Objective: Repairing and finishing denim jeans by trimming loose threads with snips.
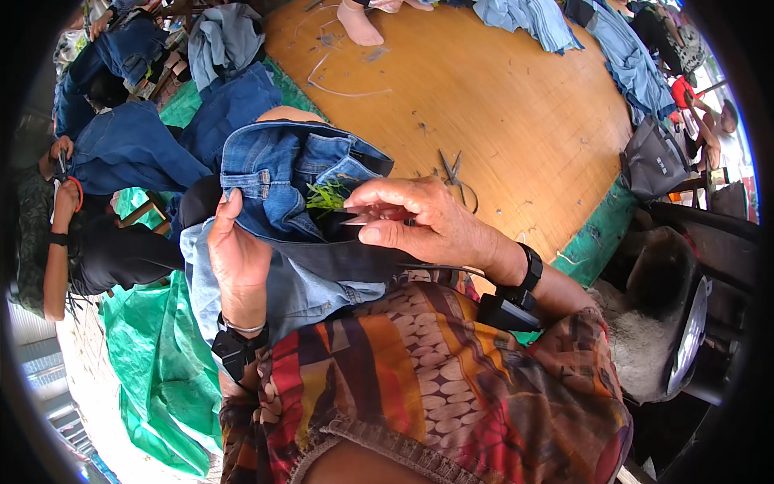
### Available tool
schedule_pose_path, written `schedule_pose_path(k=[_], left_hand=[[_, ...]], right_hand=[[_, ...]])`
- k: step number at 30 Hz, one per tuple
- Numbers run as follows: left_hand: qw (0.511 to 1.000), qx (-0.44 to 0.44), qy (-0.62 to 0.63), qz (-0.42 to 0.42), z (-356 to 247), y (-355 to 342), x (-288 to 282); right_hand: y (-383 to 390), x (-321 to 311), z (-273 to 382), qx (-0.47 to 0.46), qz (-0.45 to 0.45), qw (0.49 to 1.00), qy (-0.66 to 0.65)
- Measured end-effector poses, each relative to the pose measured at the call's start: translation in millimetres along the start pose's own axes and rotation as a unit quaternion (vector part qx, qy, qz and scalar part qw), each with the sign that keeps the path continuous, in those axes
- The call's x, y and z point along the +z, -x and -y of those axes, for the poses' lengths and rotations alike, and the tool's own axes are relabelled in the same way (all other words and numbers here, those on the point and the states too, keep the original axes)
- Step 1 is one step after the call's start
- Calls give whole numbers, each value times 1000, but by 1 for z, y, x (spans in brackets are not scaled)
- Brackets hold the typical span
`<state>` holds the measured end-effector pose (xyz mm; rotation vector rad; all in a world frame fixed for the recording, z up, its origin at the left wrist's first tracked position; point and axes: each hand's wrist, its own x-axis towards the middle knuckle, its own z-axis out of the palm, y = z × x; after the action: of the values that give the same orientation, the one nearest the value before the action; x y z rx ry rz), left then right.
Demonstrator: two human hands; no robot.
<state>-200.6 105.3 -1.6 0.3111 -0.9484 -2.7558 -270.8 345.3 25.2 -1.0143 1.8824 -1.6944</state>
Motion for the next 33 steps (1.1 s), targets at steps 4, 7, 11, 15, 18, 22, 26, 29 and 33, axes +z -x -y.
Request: schedule_pose_path(k=[4, 7, 11, 15, 18, 22, 26, 29, 33], left_hand=[[998, -14, 50, -21, 2, -1, -11], [995, -27, 93, -24, 2, -2, -23], [986, -55, 154, 20, 3, -4, -28], [977, -65, 202, 9, 1, -3, -33], [973, -73, 219, 28, 3, -3, -32], [967, -78, 234, 61, 5, -2, -31], [969, -74, 228, 61, 7, -2, -32], [972, -64, 220, 46, 8, -3, -32], [970, -66, 224, 67, 6, -1, -28]], right_hand=[[-4, -6, -2, -50, -48, 986, 151], [-10, -5, -3, -88, -91, 977, 169], [-11, -5, -6, -85, -114, 971, 193], [-14, -5, -5, -93, -111, 964, 223], [-14, -5, -4, -81, -107, 966, 220], [-13, -7, -4, -43, -97, 979, 176], [-15, -6, -1, -23, -95, 987, 124], [-17, -6, -4, -19, -109, 989, 100], [-17, -7, -4, -18, -111, 989, 100]])
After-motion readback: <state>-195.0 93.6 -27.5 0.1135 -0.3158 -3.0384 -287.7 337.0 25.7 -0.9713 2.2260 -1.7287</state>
